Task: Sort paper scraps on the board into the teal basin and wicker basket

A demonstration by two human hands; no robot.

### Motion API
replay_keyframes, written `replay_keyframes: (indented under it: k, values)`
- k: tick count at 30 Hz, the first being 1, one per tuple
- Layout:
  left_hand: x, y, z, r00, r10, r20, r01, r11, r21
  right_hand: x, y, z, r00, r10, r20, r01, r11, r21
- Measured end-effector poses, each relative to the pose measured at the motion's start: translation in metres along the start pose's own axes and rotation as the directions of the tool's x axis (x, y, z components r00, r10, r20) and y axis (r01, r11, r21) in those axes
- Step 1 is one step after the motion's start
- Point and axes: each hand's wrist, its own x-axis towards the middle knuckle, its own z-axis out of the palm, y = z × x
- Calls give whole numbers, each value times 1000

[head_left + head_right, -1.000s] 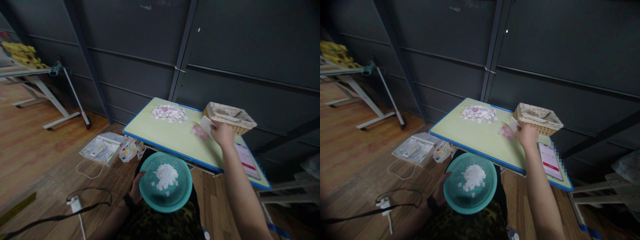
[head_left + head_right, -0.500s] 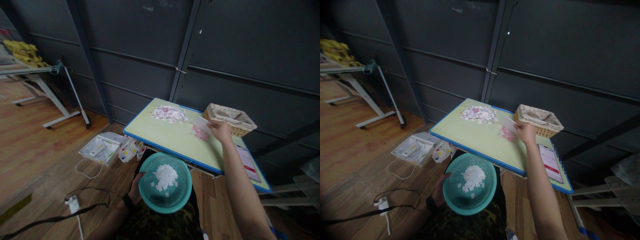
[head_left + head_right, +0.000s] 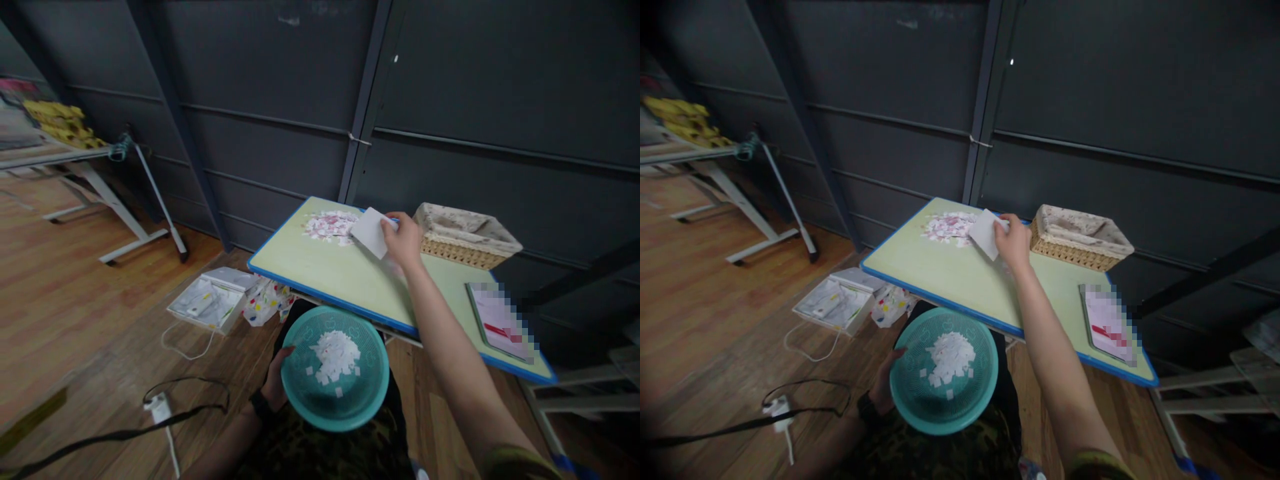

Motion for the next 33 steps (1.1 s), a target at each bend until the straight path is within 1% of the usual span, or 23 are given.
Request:
replay_keyframes:
  k: [3, 7, 12, 16, 18, 21, 26, 31, 33]
  values:
    - [1, 0, -1, 1000, 17, -23, -17, 1000, 27, -13, -4, 14, 999, -28, 34, 27, 999, 17]
    - [2, 1, -3, 998, 46, -47, -44, 998, 39, -24, -12, 22, 993, -80, 89, 80, 997, 9]
    - [3, 3, -8, 997, 62, -51, -59, 996, 60, -27, -13, 22, 989, -125, 78, 126, 992, -3]
    - [6, 3, -12, 999, 41, -35, -39, 998, 40, -24, -7, 19, 995, -91, 47, 92, 995, -32]
    - [7, 3, -13, 998, 49, -40, -48, 998, 42, -23, -4, 19, 997, -71, 21, 72, 997, -33]
    - [7, 4, -13, 995, 78, -59, -73, 995, 74, -23, -3, 21, 997, -79, 6, 79, 997, -11]
    - [4, 5, -9, 995, 68, -70, -62, 994, 85, -24, -3, 25, 990, -140, 29, 139, 990, 28]
    - [2, 5, -8, 995, 99, -32, -96, 993, 69, -23, -1, 22, 995, -103, -19, 103, 995, 10]
    - [2, 5, -7, 993, 110, -36, -107, 992, 68, -22, 0, 22, 996, -92, -21, 92, 996, 11]
